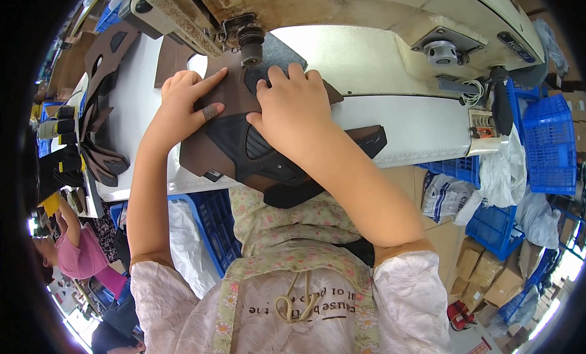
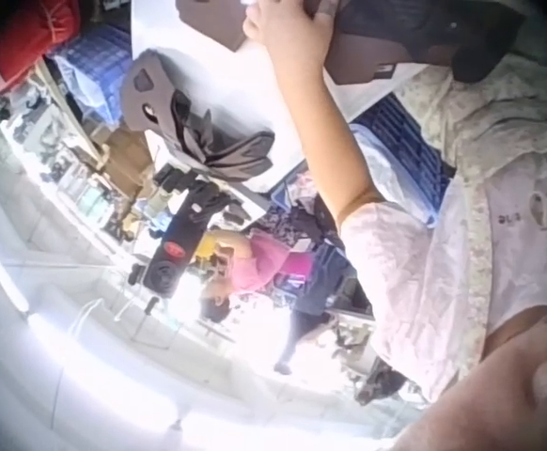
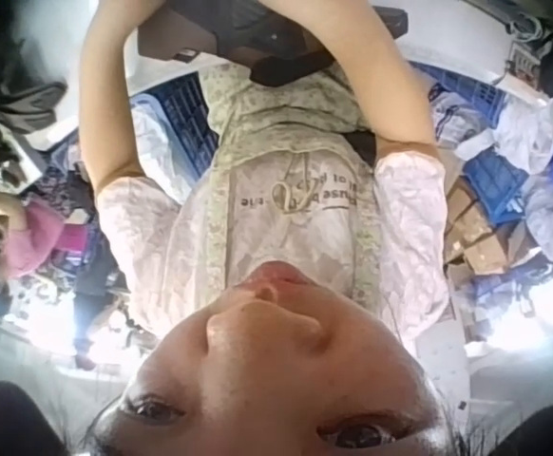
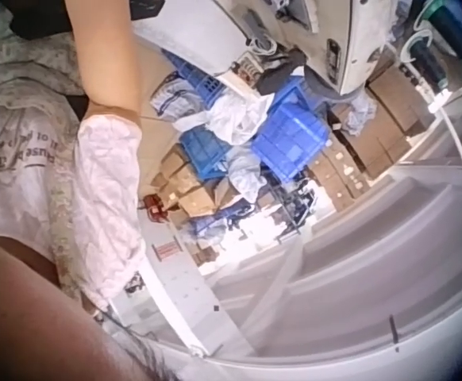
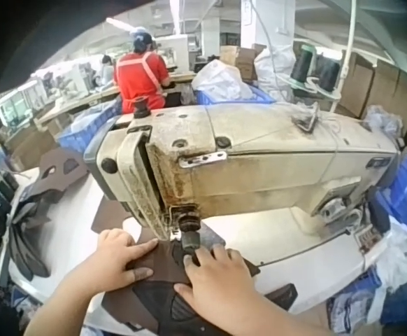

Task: Operating an industrial sewing machine to stitch together brown and black shoe upper components.

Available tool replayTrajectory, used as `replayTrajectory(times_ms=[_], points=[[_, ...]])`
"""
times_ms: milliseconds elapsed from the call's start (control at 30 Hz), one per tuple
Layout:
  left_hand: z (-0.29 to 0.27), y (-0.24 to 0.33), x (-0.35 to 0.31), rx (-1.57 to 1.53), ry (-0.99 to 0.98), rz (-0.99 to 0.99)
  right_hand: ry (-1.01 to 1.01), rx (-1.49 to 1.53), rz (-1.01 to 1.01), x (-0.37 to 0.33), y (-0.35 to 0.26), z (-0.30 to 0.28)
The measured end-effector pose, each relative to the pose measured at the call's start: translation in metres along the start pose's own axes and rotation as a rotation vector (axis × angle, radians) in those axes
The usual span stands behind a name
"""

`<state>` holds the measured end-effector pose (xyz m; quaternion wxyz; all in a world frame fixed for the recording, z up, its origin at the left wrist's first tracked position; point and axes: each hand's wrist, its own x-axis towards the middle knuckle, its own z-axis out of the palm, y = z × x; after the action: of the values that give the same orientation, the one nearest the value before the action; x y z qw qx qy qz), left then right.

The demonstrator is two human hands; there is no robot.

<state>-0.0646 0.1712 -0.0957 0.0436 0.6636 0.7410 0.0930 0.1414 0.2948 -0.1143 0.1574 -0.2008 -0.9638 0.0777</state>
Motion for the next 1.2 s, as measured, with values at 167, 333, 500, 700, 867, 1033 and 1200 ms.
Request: replayTrajectory(times_ms=[167, 333, 500, 700, 867, 1033, 1200], points=[[0.003, 0.005, -0.001, 0.024, 0.031, -0.002, 0.034, -0.023, -0.026, 0.002, 0.004, -0.004], [0.007, 0.012, -0.001, 0.062, 0.031, -0.068, -0.127, -0.065, -0.014, 0.007, 0.011, -0.01], [0.012, 0.015, 0.002, 0.082, 0.064, -0.102, -0.146, -0.114, -0.032, 0.013, 0.019, -0.012], [0.017, 0.012, 0.007, 0.101, 0.087, -0.147, -0.193, -0.159, -0.022, 0.025, 0.023, -0.012], [0.018, 0.014, 0.013, 0.115, 0.074, -0.194, -0.158, -0.167, -0.054, 0.033, 0.035, -0.008], [0.022, 0.011, 0.018, 0.123, 0.095, -0.193, -0.209, -0.141, -0.004, 0.041, 0.038, -0.008], [0.025, 0.006, 0.016, 0.123, 0.122, -0.183, -0.149, -0.16, -0.011, 0.04, 0.034, -0.006]])
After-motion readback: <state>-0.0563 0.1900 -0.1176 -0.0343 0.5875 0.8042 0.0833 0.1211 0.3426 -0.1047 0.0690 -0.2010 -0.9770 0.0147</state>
